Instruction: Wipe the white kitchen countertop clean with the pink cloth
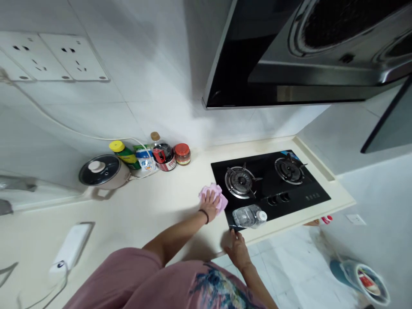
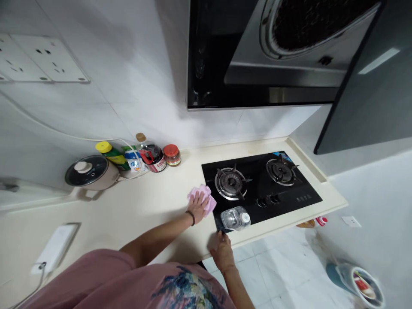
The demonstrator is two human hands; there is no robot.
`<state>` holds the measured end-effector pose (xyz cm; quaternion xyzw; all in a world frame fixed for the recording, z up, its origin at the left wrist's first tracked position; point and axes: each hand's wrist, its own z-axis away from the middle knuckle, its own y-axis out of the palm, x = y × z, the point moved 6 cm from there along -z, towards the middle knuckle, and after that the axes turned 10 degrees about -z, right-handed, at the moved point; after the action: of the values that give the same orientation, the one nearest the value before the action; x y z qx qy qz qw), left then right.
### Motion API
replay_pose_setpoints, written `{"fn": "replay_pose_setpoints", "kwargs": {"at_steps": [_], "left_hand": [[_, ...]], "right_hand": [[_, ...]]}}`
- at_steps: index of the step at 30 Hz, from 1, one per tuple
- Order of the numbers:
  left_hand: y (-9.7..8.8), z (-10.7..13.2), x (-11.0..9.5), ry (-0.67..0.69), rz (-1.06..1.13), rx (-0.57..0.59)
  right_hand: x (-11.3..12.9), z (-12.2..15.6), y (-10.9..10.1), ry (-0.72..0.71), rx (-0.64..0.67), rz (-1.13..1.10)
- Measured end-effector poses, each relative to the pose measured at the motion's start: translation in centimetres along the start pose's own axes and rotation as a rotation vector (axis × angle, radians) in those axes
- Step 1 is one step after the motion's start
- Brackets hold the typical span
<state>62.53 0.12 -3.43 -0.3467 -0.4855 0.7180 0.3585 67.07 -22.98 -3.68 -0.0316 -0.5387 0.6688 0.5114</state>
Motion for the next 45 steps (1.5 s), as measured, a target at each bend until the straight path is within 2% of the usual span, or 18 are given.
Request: {"fn": "replay_pose_setpoints", "kwargs": {"at_steps": [2, 4, 6, 8, 11, 14, 17, 19, 20, 22, 24, 29, 31, 33, 35, 37, 41, 45], "left_hand": [[2.1, 3.8, -2.8, 0.093, -0.021, -0.018], [3.6, 7.3, -4.7, 0.192, -0.029, -0.021], [4.5, 9.7, -5.5, 0.27, -0.021, -0.003], [4.8, 10.6, -5.3, 0.298, 0.001, 0.024], [3.6, 8.9, -3.0, 0.23, 0.03, 0.058], [1.1, 4.6, 1.0, 0.057, 0.03, 0.094], [-1.8, -0.2, 5.1, -0.117, 0.044, 0.122], [-3.2, -2.6, 6.4, -0.188, 0.056, 0.122], [-3.6, -3.4, 6.5, -0.203, 0.059, 0.121], [-3.2, -3.4, 5.2, -0.197, 0.056, 0.129], [-1.4, -1.5, 2.4, -0.136, 0.038, 0.118], [5.1, 8.3, -6.5, 0.177, -0.054, -0.057], [6.9, 11.9, -8.5, 0.306, -0.097, -0.105], [7.7, 14.2, -9.0, 0.399, -0.119, -0.114], [7.5, 15.3, -7.9, 0.428, -0.115, -0.11], [6.9, 15.9, -5.4, 0.39, -0.097, -0.112], [5.9, 17.9, 1.9, 0.214, -0.063, -0.1], [5.6, 20.2, 10.0, -0.066, -0.06, -0.04]], "right_hand": [[0.3, 0.1, -0.3, -0.004, -0.007, 0.0], [0.7, 0.4, -0.5, -0.019, -0.027, -0.016], [1.0, 0.7, -0.7, -0.049, -0.075, -0.043], [1.2, 1.1, -0.8, -0.067, -0.115, -0.065], [0.9, 1.3, -0.4, -0.054, -0.102, -0.087], [0.5, 1.8, 0.1, -0.042, -0.106, -0.145], [0.6, 2.8, 0.1, -0.094, -0.18, -0.25], [0.7, 3.7, -0.2, -0.135, -0.247, -0.321], [0.7, 4.2, -0.4, -0.144, -0.278, -0.353], [0.4, 4.9, -0.9, -0.139, -0.33, -0.405], [-0.3, 5.5, -1.5, -0.114, -0.379, -0.448], [-1.7, 6.5, -2.0, -0.042, -0.469, -0.565], [-1.7, 6.7, -1.7, -0.039, -0.465, -0.606], [-1.0, 6.7, -1.2, -0.054, -0.444, -0.63], [0.0, 6.6, -0.5, -0.081, -0.416, -0.64], [1.3, 6.3, 0.3, -0.111, -0.383, -0.64], [3.7, 5.5, 2.2, -0.159, -0.315, -0.628], [5.2, 4.9, 4.2, -0.194, -0.235, -0.632]]}}
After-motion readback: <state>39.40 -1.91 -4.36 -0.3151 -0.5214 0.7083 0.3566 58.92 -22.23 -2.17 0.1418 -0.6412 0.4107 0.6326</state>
